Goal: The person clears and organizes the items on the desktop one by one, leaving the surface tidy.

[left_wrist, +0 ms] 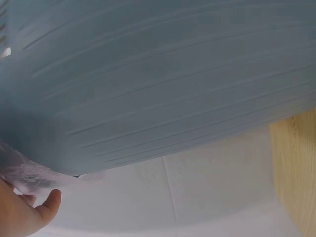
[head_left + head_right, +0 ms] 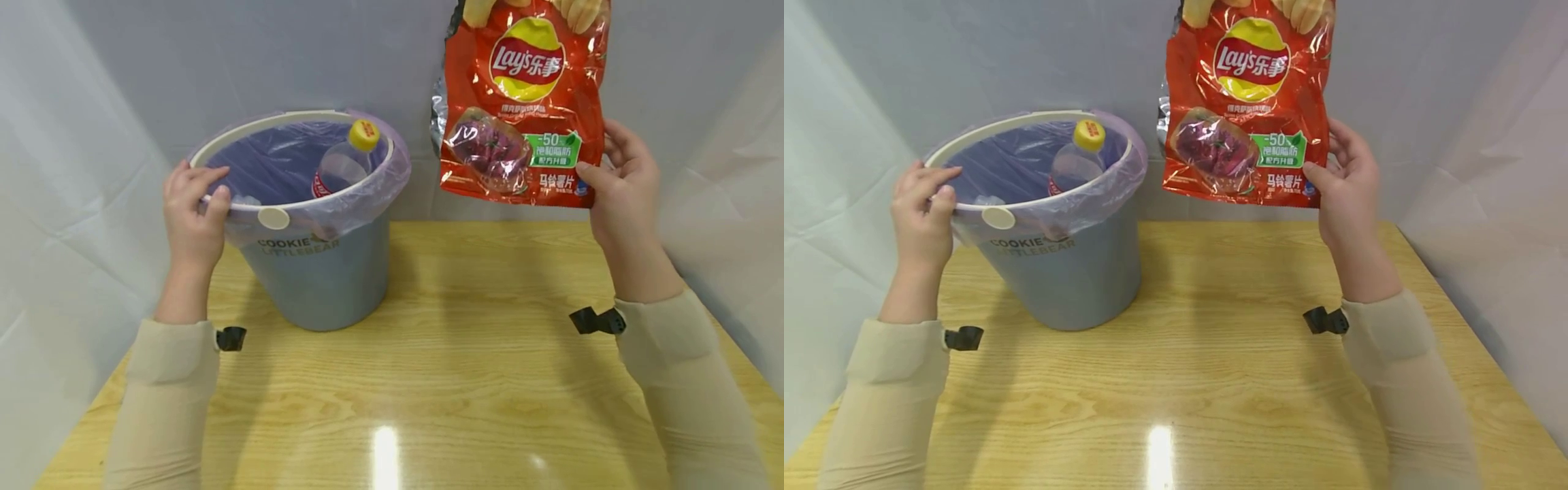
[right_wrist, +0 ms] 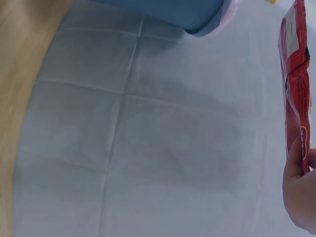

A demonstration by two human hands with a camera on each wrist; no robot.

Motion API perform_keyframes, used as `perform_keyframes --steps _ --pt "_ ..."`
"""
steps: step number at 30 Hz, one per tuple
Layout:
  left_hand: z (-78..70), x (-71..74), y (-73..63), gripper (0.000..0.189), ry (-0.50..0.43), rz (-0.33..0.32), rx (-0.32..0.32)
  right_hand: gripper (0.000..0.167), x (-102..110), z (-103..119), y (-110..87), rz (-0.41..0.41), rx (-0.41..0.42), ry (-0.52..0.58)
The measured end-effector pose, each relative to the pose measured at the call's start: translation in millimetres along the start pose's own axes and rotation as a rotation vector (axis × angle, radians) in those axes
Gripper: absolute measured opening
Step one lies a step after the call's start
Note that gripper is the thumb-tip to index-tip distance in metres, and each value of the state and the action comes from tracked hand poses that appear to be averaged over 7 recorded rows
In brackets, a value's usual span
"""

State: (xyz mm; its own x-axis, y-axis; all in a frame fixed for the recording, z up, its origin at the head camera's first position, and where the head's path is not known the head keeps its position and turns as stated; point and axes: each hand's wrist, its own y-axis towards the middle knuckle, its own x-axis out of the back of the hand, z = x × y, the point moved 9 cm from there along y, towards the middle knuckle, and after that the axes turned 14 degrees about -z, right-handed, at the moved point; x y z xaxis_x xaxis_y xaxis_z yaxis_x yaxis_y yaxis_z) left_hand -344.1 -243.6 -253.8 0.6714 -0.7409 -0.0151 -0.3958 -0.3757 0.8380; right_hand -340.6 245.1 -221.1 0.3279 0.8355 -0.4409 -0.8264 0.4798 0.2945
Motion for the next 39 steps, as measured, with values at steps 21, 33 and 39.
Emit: perform_keyframes --steps 21,33,39 --pt "20.2 -26.6 -40.1 0.049 -0.054 -0.017 0.061 0.043 -52 -8 -13.1 0.072 -0.055 -0.029" --pt "18.8 -24.4 -39.1 0.052 -0.061 -0.024 0.034 0.046 -109 -29 -30.9 0.157 -0.155 -0.175" --pt "11.6 -31.0 -27.8 0.057 -0.064 -0.025 -0.037 0.047 -127 -32 -35.9 0.201 -0.097 -0.278"
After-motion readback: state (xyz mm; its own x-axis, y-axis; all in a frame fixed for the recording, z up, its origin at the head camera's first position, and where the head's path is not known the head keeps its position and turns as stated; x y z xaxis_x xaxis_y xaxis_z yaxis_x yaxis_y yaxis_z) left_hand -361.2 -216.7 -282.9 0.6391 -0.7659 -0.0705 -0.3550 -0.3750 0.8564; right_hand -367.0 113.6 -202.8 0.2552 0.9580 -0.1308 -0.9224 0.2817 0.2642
